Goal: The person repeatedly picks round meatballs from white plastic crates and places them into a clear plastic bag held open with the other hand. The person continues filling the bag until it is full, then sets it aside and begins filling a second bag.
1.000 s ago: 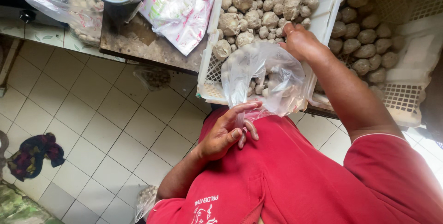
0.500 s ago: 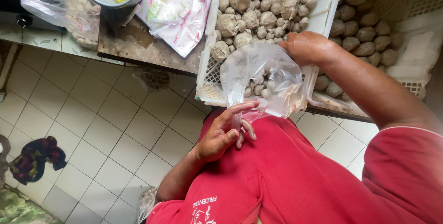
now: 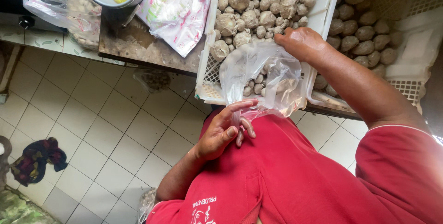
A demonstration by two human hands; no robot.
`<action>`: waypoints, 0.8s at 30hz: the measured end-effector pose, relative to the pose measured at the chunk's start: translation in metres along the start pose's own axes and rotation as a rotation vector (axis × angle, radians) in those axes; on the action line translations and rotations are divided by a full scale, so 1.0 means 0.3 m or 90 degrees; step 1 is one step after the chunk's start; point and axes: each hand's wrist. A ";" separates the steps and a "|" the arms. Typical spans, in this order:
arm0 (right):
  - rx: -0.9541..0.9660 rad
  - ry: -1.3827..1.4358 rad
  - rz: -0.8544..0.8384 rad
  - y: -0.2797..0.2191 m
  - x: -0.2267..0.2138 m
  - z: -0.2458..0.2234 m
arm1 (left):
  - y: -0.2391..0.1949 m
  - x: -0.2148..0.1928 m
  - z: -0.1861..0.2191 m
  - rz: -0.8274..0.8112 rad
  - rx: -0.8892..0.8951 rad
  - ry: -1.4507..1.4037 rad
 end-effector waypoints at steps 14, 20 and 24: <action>-0.424 1.727 0.246 -0.186 0.110 0.028 | -0.010 -0.013 -0.013 0.032 0.005 -0.058; -0.226 1.093 0.580 -0.134 0.081 0.189 | -0.001 -0.009 -0.016 0.016 -0.009 -0.058; 0.045 0.326 0.459 -0.052 -0.014 0.304 | 0.004 -0.012 -0.020 0.012 -0.017 -0.057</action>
Point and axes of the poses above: each hand's wrist, its own y-axis towards the middle knuckle, its own x-axis out of the palm, z = x × y, and after that the axes turned 10 degrees about -z, right-handed
